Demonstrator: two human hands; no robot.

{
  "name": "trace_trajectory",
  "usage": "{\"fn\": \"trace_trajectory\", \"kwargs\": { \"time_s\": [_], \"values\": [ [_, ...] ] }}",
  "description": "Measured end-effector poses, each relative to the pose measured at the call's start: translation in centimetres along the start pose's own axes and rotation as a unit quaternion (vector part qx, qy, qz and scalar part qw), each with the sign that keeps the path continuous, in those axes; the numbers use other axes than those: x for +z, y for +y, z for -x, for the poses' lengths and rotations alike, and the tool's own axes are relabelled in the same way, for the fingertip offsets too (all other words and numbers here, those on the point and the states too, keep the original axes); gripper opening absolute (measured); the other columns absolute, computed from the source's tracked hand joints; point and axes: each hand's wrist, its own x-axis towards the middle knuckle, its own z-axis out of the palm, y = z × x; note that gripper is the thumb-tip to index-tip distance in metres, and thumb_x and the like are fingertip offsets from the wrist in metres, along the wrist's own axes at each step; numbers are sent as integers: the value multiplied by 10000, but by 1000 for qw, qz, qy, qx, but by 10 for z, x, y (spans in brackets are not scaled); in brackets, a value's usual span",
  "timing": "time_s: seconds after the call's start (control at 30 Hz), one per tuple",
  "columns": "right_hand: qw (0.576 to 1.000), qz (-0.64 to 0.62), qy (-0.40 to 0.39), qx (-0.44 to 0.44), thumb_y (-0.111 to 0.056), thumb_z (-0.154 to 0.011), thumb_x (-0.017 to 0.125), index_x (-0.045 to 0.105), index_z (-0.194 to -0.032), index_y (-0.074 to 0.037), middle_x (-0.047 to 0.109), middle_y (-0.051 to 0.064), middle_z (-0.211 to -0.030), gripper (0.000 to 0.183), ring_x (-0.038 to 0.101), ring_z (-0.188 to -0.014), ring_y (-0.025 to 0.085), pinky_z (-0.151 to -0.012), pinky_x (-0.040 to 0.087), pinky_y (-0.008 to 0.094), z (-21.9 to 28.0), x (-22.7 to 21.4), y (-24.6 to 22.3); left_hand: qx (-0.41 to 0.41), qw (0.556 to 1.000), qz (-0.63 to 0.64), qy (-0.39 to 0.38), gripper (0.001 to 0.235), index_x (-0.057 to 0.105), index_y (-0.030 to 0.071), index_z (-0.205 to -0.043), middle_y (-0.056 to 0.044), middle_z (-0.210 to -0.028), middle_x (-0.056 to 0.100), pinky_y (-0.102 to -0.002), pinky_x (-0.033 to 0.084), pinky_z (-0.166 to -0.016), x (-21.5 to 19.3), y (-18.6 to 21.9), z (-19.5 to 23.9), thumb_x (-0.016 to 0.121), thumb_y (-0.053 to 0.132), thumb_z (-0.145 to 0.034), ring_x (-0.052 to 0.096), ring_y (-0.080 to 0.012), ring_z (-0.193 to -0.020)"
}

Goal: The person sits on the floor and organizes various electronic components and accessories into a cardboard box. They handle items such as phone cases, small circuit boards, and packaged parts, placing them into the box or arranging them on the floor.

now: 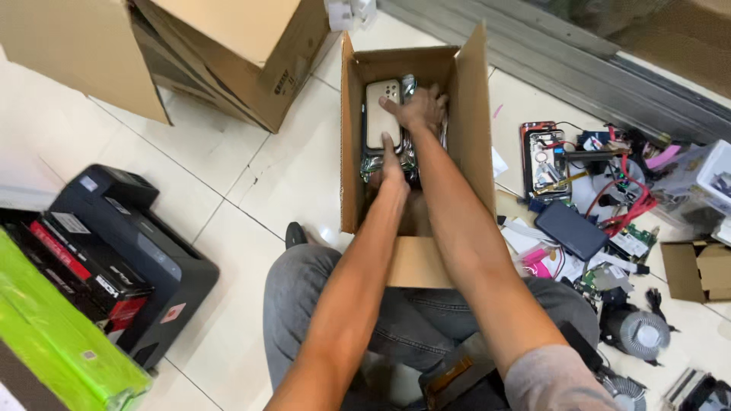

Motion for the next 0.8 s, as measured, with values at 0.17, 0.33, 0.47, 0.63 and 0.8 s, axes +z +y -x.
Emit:
{"fn": "trace_trajectory", "kwargs": {
  "time_s": [0.17,0.33,0.47,0.63,0.8],
  "values": [
    [997,-24,51,-52,-570,-872,824,249,-1513,101,318,352,-1540,1091,315,-1473,511,-1229,304,585,38,-5,3,75,963,-131,-225,973,393,12,-1496,-200,-1538,401,-610,348,-1147,-6,1,32,855,408,-737,408,-390,-1465],
    [981,-3,93,-172,-617,-903,621,481,-1270,51,590,338,-1244,774,544,-1192,504,-991,408,559,59,-18,23,634,642,-374,-216,229,673,34,-898,-310,-1101,651,-469,505,-770,-76,49,72,539,220,-881,657,-440,-953],
    [964,35,-64,-256,-377,-1034,543,548,-1307,-45,652,219,-1224,430,661,-1051,356,-851,518,492,206,-76,51,717,359,-568,184,1119,4,243,-1640,-168,-1485,499,-530,503,-834,-74,78,40,765,123,-829,558,-312,-1248],
    [942,190,-29,-275,-559,-985,456,619,-1287,-110,492,237,-1473,566,180,-1518,506,-1171,21,772,291,-63,119,563,595,-568,-82,513,333,-35,-1369,-304,-1190,646,-610,483,-907,-103,93,9,508,267,-994,624,-518,-1090],
    [945,138,79,-285,-469,-1041,329,576,-1318,-156,163,206,-1676,485,-79,-1533,454,-1133,-146,777,262,-80,157,564,714,-380,-165,347,551,81,-1244,-170,-1188,736,-483,490,-927,-142,47,-17,524,251,-942,682,-406,-1060]
  ]
}}
